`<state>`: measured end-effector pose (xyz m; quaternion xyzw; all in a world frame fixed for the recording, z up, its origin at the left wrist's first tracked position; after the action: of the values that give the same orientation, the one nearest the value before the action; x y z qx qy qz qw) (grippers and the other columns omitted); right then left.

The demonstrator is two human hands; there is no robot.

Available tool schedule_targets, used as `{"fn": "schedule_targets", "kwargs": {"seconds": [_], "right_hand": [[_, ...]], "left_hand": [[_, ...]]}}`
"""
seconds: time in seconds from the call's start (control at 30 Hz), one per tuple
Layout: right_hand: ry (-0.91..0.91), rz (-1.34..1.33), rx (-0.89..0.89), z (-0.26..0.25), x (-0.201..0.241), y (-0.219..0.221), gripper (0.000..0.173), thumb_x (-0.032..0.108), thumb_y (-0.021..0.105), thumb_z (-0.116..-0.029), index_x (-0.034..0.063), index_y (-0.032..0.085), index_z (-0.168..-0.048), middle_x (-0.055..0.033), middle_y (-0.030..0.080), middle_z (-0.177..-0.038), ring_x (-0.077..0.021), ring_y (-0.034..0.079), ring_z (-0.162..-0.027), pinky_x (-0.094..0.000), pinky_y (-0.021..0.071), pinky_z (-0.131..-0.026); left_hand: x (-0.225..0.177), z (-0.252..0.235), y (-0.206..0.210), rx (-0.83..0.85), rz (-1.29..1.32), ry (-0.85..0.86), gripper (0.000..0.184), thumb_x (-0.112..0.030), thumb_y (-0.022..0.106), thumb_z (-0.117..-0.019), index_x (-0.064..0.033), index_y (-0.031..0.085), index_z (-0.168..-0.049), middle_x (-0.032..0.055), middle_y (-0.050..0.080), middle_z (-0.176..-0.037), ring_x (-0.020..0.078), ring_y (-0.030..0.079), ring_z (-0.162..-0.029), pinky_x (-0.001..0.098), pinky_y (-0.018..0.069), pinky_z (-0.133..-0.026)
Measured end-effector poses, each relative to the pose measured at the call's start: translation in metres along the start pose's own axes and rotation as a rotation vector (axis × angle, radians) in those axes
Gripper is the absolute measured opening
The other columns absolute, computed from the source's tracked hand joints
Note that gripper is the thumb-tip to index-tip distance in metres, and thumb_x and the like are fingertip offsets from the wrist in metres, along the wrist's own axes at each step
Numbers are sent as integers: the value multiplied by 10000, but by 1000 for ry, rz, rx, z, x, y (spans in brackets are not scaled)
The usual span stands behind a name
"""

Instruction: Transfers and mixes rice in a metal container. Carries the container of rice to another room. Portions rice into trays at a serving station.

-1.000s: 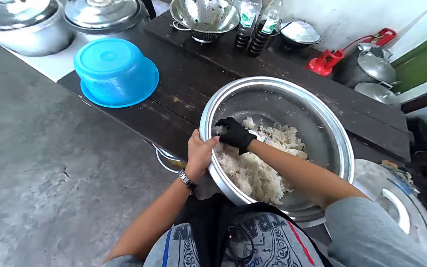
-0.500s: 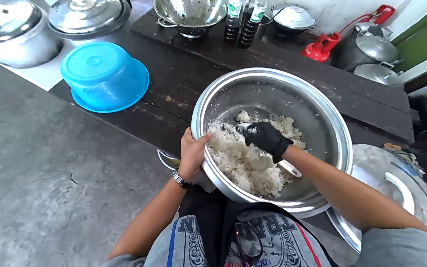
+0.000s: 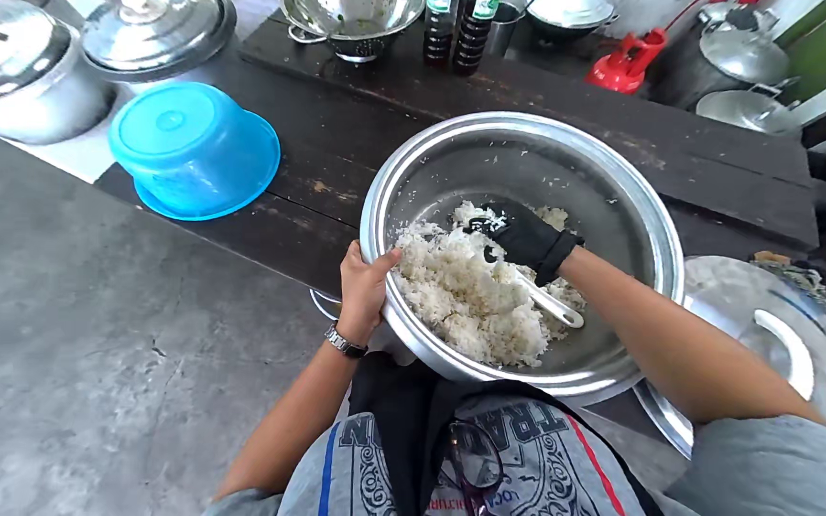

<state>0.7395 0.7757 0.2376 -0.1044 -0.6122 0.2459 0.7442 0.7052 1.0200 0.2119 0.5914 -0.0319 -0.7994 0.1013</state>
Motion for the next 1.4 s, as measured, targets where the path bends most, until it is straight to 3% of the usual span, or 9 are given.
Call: {"fn": "schedule_targets", "kwargs": {"seconds": [0.17, 0.3, 0.5, 0.6, 0.83, 0.97, 1.1, 1.3, 1.4], "right_hand": [[150, 132, -2, 3, -4, 1, 194, 153, 605, -1024, -20, 686, -1058, -102, 644, -808, -153, 562, -648, -380, 500, -629], [64, 226, 196, -1, -11, 7, 380, 69, 589, -1020, -35, 505, -1376, -248, 630, -1227, -313, 632, -1117, -480, 504, -1002], [50, 476, 172, -1, -1, 12, 362, 81, 711, -953, -52, 636, -1280, -277, 679, -1109, -397, 698, -970, -570, 565, -884], [103, 639, 299, -2, 11, 21, 432, 326, 850, -853, 133, 739, -1223, -150, 745, -1076, -349, 694, -1012, -608, 520, -907], [303, 403, -112, -100, -78, -24, 450, 328, 565, -1063, 6, 596, -1375, -283, 610, -1346, -449, 574, -1263, -657, 424, -1067], [214, 333, -24, -127, -39, 57, 420, 304, 570, -1062, 19, 616, -1366, -235, 621, -1373, -394, 566, -1312, -593, 415, -1124], [127, 425, 380, -93, 4, 134, 380, 275, 540, -1069, -21, 657, -1276, -257, 650, -1286, -395, 599, -1241, -609, 433, -1070], [-192, 610, 475, 8, 34, 114, 595, 277, 811, -847, 135, 636, -1398, -275, 560, -1390, -470, 578, -1206, -670, 489, -940], [-83, 636, 544, 46, 35, 107, 548, 187, 733, -919, 166, 586, -1446, -295, 462, -1473, -494, 568, -1196, -663, 505, -905]], "left_hand": [[0, 1, 0, 5, 1, 6, 285, -46, 665, -958, -68, 532, -1210, 64, 681, -933, 121, 699, -732, 296, 612, -633], [-1, 2, 0, 14, -8, 15, 288, -58, 666, -958, -77, 530, -1211, 57, 678, -934, 113, 695, -726, 291, 610, -632], [0, 3, 0, 26, -7, 15, 289, -73, 656, -967, -91, 522, -1223, 54, 673, -944, 108, 694, -730, 281, 605, -625], [-1, 2, 0, 22, 6, 11, 280, -62, 660, -964, -82, 526, -1208, 60, 676, -930, 113, 693, -714, 286, 605, -613], [1, 0, 0, 37, 15, 9, 306, -69, 673, -957, -69, 532, -1228, 69, 673, -944, 119, 683, -729, 296, 601, -628], [1, -2, 1, 35, 27, 21, 312, -51, 688, -945, -54, 538, -1219, 72, 668, -929, 123, 679, -726, 293, 597, -630], [4, -1, -3, 47, -26, 32, 310, -102, 687, -946, -74, 544, -1219, 68, 661, -922, 118, 665, -702, 289, 582, -607], [3, -1, -2, 53, -22, 36, 292, -101, 699, -944, -83, 541, -1190, 49, 655, -915, 96, 658, -714, 272, 575, -615], [2, -2, -2, 57, 3, 42, 296, -85, 698, -946, -76, 534, -1192, 50, 659, -917, 93, 666, -719, 273, 585, -623]]}}
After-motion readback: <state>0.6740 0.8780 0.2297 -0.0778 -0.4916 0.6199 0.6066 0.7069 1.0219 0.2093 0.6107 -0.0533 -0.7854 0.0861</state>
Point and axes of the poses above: each hand's wrist, its own z-axis away from the middle knuckle, its own y-axis out of the palm, x = y × z, the point moved 6 cm from there along -z, towards the middle knuckle
